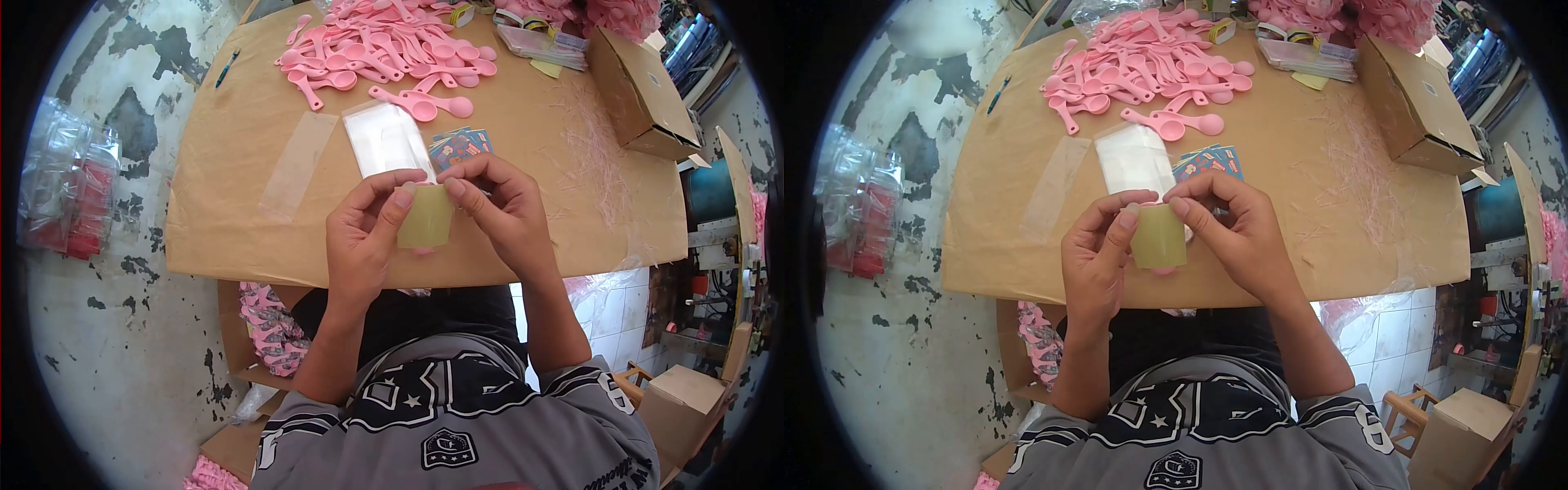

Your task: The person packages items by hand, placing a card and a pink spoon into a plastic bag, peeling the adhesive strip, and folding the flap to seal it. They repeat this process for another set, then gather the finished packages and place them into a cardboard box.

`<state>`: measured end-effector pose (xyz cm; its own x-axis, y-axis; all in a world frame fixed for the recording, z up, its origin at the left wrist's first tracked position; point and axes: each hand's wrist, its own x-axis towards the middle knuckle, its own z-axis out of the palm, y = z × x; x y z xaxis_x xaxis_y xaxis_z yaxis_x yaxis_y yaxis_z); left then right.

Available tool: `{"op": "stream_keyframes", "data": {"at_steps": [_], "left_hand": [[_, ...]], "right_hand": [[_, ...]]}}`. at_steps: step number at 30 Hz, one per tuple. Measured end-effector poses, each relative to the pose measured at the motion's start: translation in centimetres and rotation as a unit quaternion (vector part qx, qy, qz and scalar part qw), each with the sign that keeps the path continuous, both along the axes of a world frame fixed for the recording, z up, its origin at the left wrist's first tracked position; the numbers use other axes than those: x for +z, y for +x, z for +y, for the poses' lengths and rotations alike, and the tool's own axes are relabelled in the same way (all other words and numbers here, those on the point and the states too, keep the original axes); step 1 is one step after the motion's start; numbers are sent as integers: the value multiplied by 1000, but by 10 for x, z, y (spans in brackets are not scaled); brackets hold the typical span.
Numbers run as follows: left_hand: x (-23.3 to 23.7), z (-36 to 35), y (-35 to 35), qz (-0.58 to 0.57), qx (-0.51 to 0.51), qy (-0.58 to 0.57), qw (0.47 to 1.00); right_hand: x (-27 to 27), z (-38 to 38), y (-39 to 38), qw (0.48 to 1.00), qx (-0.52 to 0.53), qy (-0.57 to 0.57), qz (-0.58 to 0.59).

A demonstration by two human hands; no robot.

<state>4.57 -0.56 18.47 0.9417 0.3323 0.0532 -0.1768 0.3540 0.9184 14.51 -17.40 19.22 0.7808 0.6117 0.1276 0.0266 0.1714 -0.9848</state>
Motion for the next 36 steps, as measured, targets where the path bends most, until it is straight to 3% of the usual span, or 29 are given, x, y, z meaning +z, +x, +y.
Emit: {"op": "stream_keyframes", "data": {"at_steps": [4, 10, 13, 16, 19, 22, 28, 31, 35, 36], "left_hand": [[0, 6, -3, 28, 19, 62, 997], [6, 9, -8, -31, 5, 46, 998], [-4, 20, -13, -104, -7, 117, 988], [-4, 26, -12, -123, -3, 117, 986], [-1, 30, -11, -122, -34, -8, 992], [-13, 38, -12, -79, -43, 63, 994], [12, 19, -11, -33, -44, 17, 998], [8, 22, -13, -8, -103, 155, 983], [16, 26, -16, -57, -35, 346, 936], [16, 34, -15, -82, 32, 413, 907]], "right_hand": [[7, -2, 0, 1000, -3, -17, 0], [17, -8, -4, 1000, -2, 2, -5], [15, -12, -1, 994, 33, 38, -95], [26, -12, -2, 987, 38, 11, -159], [29, -12, 1, 973, 33, 9, -226], [29, -11, -2, 979, 30, -35, -200], [17, -4, -7, 998, -12, 56, -29], [22, -9, -6, 997, -11, 57, -47], [21, -17, -3, 991, -77, 46, -97], [21, -20, 1, 987, -117, 45, -103]]}}
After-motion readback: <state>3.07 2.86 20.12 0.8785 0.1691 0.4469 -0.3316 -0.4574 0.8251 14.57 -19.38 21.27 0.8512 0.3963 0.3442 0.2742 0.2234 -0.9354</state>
